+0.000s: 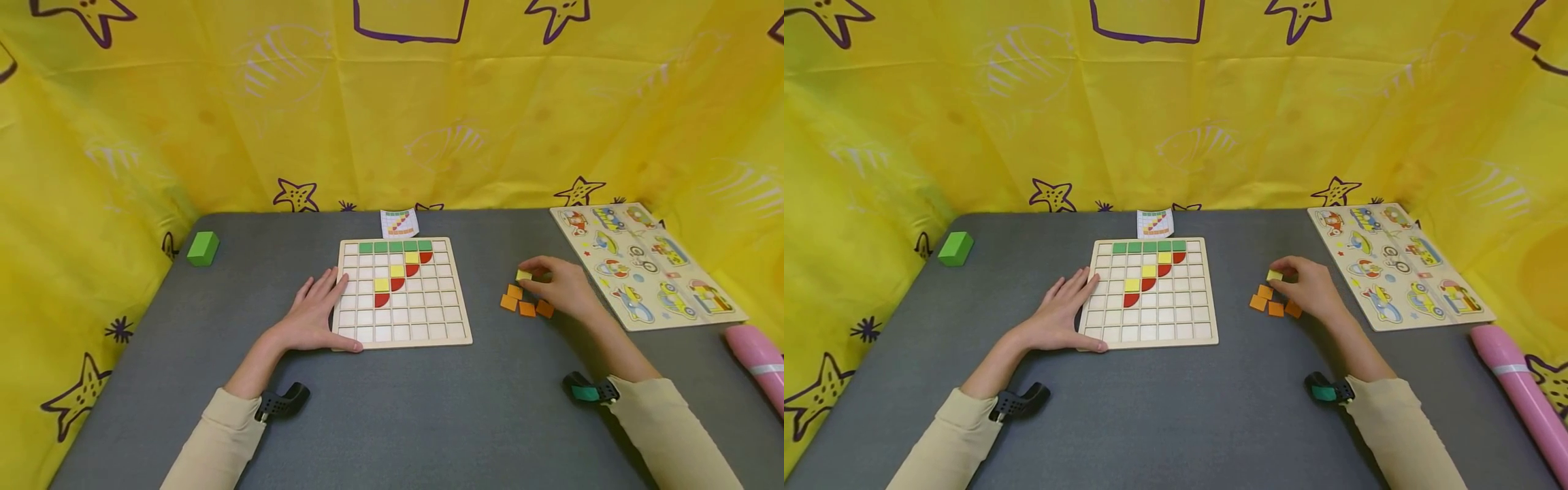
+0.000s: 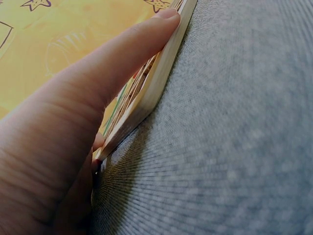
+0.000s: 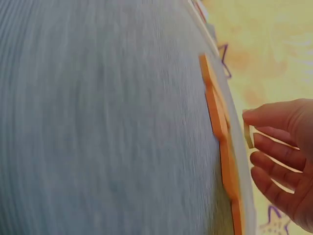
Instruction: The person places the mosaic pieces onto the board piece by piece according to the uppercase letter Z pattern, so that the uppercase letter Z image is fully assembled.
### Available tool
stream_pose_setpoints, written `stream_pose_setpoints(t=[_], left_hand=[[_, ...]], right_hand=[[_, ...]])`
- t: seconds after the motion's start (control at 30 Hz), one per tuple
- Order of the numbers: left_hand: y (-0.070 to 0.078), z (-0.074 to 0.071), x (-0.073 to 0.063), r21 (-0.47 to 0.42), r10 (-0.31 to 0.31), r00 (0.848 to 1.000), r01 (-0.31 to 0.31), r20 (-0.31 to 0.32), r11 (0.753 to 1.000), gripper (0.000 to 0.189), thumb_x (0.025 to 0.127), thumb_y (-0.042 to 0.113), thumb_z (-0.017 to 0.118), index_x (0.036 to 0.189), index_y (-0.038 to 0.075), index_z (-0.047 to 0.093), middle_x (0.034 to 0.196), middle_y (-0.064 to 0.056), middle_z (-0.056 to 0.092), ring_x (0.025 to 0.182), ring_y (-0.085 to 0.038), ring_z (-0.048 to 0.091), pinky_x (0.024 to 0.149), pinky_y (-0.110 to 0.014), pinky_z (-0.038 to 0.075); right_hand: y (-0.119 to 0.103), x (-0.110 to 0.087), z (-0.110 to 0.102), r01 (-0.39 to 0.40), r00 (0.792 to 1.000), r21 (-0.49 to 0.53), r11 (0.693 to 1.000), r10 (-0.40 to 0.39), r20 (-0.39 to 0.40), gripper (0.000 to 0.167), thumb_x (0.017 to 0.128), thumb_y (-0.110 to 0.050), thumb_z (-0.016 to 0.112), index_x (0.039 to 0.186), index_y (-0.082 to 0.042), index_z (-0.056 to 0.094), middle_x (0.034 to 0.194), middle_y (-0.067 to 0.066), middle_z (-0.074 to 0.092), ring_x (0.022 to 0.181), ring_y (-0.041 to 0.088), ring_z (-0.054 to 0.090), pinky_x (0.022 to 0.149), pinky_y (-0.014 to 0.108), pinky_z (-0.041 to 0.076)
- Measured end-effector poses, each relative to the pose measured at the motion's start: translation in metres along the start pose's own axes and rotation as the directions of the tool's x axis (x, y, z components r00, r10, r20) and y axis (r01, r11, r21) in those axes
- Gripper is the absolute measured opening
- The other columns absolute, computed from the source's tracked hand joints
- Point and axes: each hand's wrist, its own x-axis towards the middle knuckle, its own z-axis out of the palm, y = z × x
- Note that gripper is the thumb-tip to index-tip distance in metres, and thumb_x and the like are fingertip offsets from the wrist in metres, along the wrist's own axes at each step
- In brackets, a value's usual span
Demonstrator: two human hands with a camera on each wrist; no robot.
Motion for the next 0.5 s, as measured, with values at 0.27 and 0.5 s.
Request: stream_pose_setpoints(t=[0.27,0.5], left_hand=[[0.001,-0.001,0.000,0.002,-0.004,1.000,0.004,0.011,1.000,0.132,0.065,0.075,0.071,0.157,0.007,0.006,0.163,-0.013,-0.003,0.149,-0.026,-0.005,0.115,-0.051,-0.004],[0.001,-0.001,-0.001,0.010,-0.007,1.000,0.007,0.010,1.000,0.132,0.065,0.076,0.071,0.157,0.007,0.006,0.163,-0.013,-0.003,0.149,-0.026,-0.005,0.115,-0.051,-0.004]], right_hand=[[-0.030,0.014,0.023,-0.013,0.998,0.111,0.994,0.005,0.069,0.026,0.088,-0.017,0.075,0.111,-0.006,0.071,0.102,0.011,0.070,0.091,0.026,0.064,0.076,0.039,0.053],[-0.057,0.025,0.046,0.038,0.995,0.157,0.987,-0.052,0.088,0.025,0.085,-0.016,0.077,0.108,-0.008,0.072,0.100,0.006,0.069,0.087,0.021,0.062,0.073,0.037,0.053]])
